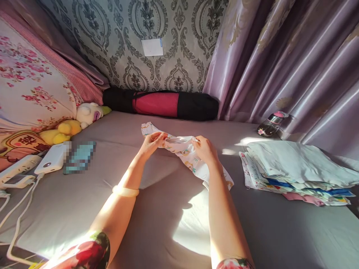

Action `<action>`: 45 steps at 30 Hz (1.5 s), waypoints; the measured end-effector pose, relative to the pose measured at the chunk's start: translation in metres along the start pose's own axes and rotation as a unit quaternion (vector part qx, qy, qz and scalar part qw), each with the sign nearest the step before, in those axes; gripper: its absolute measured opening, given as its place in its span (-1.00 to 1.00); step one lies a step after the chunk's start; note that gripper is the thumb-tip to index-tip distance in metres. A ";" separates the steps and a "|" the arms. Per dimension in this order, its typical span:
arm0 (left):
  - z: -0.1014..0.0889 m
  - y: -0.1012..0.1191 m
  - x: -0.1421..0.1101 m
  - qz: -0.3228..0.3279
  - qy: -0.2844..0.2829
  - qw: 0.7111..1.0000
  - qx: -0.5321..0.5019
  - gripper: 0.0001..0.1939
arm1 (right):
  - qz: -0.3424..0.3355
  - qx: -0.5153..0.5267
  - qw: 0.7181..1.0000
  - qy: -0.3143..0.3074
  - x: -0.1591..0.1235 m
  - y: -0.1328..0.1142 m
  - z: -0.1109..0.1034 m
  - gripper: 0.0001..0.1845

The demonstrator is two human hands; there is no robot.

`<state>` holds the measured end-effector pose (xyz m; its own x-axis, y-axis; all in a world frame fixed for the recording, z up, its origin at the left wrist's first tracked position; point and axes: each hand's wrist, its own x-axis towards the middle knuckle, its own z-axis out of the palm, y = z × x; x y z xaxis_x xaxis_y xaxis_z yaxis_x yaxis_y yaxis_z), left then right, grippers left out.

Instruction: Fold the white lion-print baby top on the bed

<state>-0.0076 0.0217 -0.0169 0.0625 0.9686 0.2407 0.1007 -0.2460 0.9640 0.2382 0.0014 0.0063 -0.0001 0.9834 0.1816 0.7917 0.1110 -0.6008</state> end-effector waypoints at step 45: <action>-0.102 0.190 -0.008 0.242 0.079 0.856 0.449 -0.79 | -0.188 -0.112 0.971 0.100 -0.016 -0.105 -0.163 -0.73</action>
<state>-0.0903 -0.0292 0.1760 0.1852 0.7214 0.6673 0.8288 -0.4795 0.2884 0.2545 -0.0496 0.1937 -0.2137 0.8297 0.5158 0.8716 0.4004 -0.2830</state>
